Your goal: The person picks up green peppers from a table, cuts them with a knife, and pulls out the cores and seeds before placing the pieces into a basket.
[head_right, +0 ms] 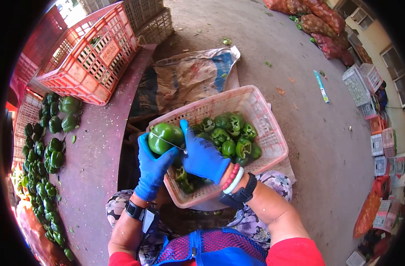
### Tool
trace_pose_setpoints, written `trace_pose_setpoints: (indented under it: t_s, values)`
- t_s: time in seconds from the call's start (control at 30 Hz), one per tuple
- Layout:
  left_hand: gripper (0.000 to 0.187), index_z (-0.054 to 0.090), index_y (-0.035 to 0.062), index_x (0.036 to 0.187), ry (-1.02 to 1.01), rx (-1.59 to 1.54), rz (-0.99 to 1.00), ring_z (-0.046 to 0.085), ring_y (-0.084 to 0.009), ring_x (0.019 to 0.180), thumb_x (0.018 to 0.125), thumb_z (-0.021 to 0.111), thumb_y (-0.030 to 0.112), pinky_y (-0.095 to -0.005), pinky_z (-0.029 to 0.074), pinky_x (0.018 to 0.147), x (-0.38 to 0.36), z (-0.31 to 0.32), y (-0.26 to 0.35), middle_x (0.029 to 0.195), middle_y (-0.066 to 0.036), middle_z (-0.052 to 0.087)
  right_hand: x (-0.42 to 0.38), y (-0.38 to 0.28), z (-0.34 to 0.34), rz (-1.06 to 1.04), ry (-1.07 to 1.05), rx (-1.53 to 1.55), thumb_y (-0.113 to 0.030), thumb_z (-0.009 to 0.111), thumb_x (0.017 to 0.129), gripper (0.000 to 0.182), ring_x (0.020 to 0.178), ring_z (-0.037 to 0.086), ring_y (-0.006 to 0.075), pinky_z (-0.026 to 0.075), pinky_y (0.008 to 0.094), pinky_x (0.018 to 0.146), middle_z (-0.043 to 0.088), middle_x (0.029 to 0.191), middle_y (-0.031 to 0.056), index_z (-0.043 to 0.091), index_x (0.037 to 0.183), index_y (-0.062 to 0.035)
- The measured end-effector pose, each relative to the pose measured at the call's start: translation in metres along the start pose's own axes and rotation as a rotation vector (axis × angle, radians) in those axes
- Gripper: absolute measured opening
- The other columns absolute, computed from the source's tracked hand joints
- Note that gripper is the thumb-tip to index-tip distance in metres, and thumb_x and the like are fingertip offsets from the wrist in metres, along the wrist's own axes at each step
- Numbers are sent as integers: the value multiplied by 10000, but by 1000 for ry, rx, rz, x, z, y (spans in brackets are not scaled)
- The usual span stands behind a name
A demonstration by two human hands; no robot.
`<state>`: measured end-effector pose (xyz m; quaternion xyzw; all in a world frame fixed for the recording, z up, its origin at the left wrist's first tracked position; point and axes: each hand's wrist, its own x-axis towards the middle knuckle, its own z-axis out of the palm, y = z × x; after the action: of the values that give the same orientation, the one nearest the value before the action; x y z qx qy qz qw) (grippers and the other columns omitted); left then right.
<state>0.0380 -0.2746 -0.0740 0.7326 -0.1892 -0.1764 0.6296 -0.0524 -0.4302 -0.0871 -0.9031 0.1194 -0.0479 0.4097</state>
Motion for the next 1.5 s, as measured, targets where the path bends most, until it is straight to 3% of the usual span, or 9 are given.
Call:
trace_pose_setpoints:
  t_s: [0.17, 0.47, 0.63, 0.97, 1.07, 1.1, 1.17, 1.33, 1.5]
  values:
    - [738, 479, 37, 1279, 86, 357, 374, 629, -198, 1059, 674, 885, 155, -346, 529, 918, 0, 12, 2, 1171, -107, 622, -4, 7, 9, 4, 31, -11, -164, 659, 861, 868, 893, 675, 468, 532, 537, 787, 679, 983, 311, 189, 1570, 11]
    - [582, 495, 19, 1360, -86, -548, -92, 646, -238, 1100, 859, 731, 199, -377, 548, 952, 27, -32, 18, 1247, -128, 629, -19, 54, 5, 82, 47, -68, -192, 678, 881, 755, 955, 687, 427, 555, 488, 839, 694, 1041, 275, 343, 1548, -77]
    - [661, 491, 37, 1342, -325, -329, -257, 630, -199, 1057, 751, 776, 111, -334, 547, 901, 12, -20, 18, 1195, -96, 619, -1, 6, -29, -99, -55, 811, -372, 892, 780, 921, 1340, 508, 194, 430, 373, 1118, 543, 1467, 117, 433, 1534, -109]
    - [721, 502, 38, 1328, -515, -437, -350, 607, -191, 1089, 638, 708, 56, -302, 520, 920, 20, -20, 10, 1169, -78, 611, -6, 5, -31, -80, -119, 818, -172, 858, 754, 799, 1191, 567, 144, 458, 333, 1044, 594, 1305, 60, 486, 1452, -62]
    - [627, 545, 37, 1295, -578, -554, -361, 600, -174, 1068, 690, 702, 94, -301, 505, 932, 25, -24, 7, 1158, -71, 614, -9, 1, -43, 187, -268, 1083, -150, 823, 755, 777, 1038, 592, 95, 515, 265, 890, 585, 1259, 40, 475, 1445, -71]
    - [616, 549, 37, 1301, -611, -624, -382, 600, -181, 1087, 705, 692, 106, -304, 499, 950, 27, -27, 6, 1180, -75, 619, -10, 1, -50, 233, -299, 1058, -172, 816, 803, 653, 742, 609, 81, 511, 229, 623, 650, 989, 30, 527, 1385, -112]
    - [582, 555, 22, 1326, -695, -724, -366, 599, -216, 1157, 760, 633, 130, -330, 477, 1012, 31, -35, 2, 1260, -99, 629, -11, 9, -46, 206, -293, 1174, -179, 796, 817, 637, 667, 585, 76, 484, 219, 571, 641, 948, 14, 523, 1388, -112]
    - [563, 551, -57, 1333, -564, -506, -260, 596, -223, 1175, 805, 599, 132, -346, 478, 1026, 32, -35, -18, 1317, -125, 622, -18, 26, -26, 153, -253, 1528, -284, 730, 854, 722, 1248, 576, 226, 525, 381, 1000, 539, 1421, 128, 446, 1468, -32]
    - [506, 569, -87, 1293, -570, -1151, -335, 632, -270, 1108, 879, 584, 205, -406, 532, 963, 33, -23, 1, 1239, -189, 642, -9, 33, -38, 40, -173, 1759, -446, 631, 922, 751, 1233, 604, 335, 553, 422, 970, 565, 1406, 182, 411, 1491, -9]
